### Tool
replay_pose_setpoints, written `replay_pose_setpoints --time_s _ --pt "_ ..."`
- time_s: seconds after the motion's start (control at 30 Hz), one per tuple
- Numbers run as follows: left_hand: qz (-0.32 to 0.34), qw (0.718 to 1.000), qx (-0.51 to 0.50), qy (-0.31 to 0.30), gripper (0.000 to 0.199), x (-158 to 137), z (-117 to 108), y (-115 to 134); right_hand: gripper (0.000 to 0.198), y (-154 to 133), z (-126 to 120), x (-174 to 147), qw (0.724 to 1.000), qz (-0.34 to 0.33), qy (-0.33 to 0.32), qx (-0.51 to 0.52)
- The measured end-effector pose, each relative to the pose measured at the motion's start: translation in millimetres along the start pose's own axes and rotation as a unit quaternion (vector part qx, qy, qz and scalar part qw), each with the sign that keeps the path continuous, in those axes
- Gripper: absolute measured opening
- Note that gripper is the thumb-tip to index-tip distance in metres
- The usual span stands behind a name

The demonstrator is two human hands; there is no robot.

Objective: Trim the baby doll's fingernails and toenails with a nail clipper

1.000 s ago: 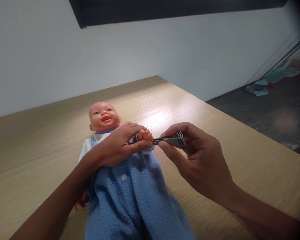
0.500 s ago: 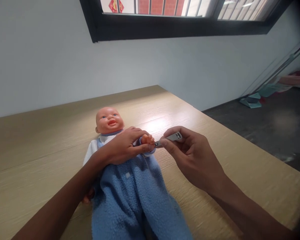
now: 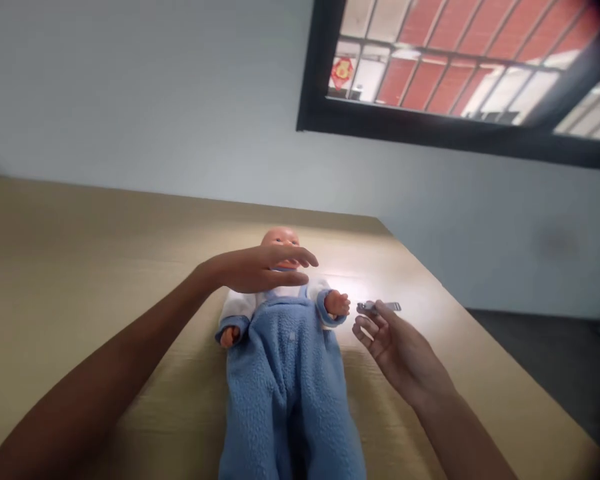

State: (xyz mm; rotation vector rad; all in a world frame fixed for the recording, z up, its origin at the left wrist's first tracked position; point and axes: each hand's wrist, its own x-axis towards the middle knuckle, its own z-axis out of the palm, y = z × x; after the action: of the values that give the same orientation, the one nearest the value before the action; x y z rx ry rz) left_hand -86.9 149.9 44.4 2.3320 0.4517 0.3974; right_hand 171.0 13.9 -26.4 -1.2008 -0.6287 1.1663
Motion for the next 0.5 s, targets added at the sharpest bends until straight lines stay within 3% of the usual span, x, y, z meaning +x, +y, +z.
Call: replay_pose_setpoints --time_s 0.07,0.13,0.2,0.27,0.4,0.5 --pt "-0.010 0.999 -0.017 0.049 0.038 -27 -10 6 0.043 1 -1 0 1.000 -0.005 -0.011 -0.015" --pt "-0.025 0.997 -0.006 0.078 0.034 -54 -5 8 0.042 1 -1 0 0.999 -0.029 -0.017 -0.039" --pt "-0.048 0.996 0.021 0.066 0.035 -77 11 3 0.042 1 0 1 0.995 -0.076 -0.013 -0.060" --pt "-0.022 0.998 0.040 0.052 0.052 -95 33 -7 0.046 1 4 2 0.988 -0.132 -0.014 -0.077" --pt "0.008 0.991 0.049 0.128 0.077 -114 74 -30 0.054 1 15 6 0.971 -0.194 -0.067 -0.119" --pt "-0.006 0.984 0.044 0.174 0.070 -116 90 -41 0.050 1 14 6 0.956 -0.217 -0.087 -0.175"
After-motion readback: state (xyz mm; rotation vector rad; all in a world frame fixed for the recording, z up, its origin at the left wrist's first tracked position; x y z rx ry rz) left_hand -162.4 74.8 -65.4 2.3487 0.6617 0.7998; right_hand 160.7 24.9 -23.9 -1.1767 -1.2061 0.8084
